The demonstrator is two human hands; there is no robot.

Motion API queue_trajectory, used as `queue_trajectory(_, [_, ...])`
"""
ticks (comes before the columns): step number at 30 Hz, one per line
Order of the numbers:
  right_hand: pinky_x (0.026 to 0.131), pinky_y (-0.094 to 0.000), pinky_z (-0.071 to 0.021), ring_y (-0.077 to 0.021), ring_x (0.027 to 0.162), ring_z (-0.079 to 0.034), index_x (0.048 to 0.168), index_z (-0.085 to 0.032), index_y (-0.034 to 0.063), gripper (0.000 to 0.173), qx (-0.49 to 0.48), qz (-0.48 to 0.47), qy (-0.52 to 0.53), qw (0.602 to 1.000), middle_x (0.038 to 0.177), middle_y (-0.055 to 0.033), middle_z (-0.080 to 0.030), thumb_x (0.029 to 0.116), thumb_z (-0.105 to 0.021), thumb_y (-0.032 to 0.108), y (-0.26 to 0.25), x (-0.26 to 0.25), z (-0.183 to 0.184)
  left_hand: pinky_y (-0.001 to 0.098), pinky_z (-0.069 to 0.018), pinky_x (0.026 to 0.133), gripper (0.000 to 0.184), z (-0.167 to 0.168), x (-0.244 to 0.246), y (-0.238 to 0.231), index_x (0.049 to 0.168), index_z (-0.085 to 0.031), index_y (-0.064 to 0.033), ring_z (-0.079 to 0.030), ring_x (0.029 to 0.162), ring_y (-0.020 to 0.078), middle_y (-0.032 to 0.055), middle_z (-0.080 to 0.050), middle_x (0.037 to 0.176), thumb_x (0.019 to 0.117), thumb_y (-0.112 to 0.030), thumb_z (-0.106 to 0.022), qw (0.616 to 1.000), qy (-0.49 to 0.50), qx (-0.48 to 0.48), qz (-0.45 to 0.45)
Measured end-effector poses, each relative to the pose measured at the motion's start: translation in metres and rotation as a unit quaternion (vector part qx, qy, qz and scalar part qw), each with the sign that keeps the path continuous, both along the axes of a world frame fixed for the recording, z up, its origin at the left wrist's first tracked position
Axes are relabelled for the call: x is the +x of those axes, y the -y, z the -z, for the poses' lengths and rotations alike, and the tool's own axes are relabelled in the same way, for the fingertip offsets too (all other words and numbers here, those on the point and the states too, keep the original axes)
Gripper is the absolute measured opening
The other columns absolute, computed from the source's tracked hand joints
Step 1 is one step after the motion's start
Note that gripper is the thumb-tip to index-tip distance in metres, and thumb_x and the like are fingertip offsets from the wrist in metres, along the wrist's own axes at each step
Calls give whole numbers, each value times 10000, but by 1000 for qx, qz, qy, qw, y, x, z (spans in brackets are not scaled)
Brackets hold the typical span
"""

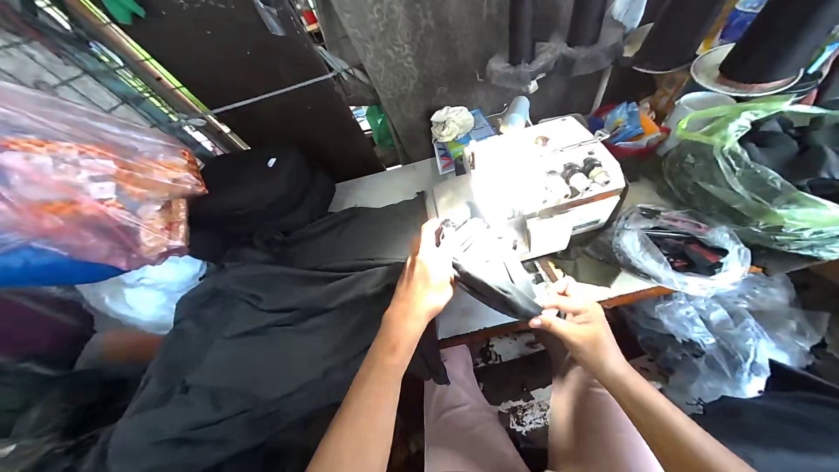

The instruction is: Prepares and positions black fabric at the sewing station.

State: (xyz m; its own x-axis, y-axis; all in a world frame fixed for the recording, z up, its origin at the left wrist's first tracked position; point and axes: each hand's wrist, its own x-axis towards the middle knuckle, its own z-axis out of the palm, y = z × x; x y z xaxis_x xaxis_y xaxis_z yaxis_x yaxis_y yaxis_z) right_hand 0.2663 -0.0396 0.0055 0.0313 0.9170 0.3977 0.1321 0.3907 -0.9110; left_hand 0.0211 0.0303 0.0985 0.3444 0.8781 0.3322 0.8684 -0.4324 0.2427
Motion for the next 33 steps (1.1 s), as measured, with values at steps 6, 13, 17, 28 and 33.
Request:
queue_trajectory(6, [995, -514, -404, -277, 1156, -530, 862, -795, 143, 141, -64, 52, 30, 996, 1016, -54, -684, 791, -785, 264, -56, -17, -12, 608, -512, 898, 549, -73, 10, 33, 1108, -738, -77, -530, 1179, 513, 274, -487, 1433, 625, -206, -965, 983, -150, 101, -18])
queue_trajectory(13, [1003, -677, -315, -375, 1204, -518, 945, -785, 78, 223, -103, 59, 144, 982, 1076, -121, -687, 844, -785, 276, -94, -19, -39, 608, -442, 1026, 400, -86, 25, 96, 732, -721, -126, -595, 1266, 362, 73, -728, 1180, 828, -514, -719, 938, -280, 81, 187])
queue_trajectory(17, [1026, -674, -274, -369, 1277, -464, 977, -793, 117, 253, -146, 54, 189, 969, 1147, -91, -679, 863, -775, 343, -94, -19, -46, 700, -375, 1032, 552, -59, 22, 69, 785, -728, -131, -704, 952, 313, 53, -712, 796, 864, -669, -639, 893, -314, -67, 316])
queue_trajectory(28, [977, -698, -334, -404, 1145, -543, 988, -777, 58, 297, 7, -46, 260, 964, 1091, -179, -639, 879, -778, 334, -88, -10, -62, 555, -514, 648, 347, -120, -74, 78, 901, -757, -70, -705, 750, 328, 121, -706, 814, 1033, -314, -549, 962, -267, 50, -3])
queue_trajectory(33, [870, -456, -557, -204, 976, -695, 1085, -791, 97, 189, 134, -146, 240, 950, 1052, -87, -744, 978, -668, 193, -75, -38, -90, 451, -516, 615, 341, -102, -67, 102, 893, -745, -79, -684, 707, 262, 75, -669, 756, 995, -360, -579, 964, -240, 107, 46])
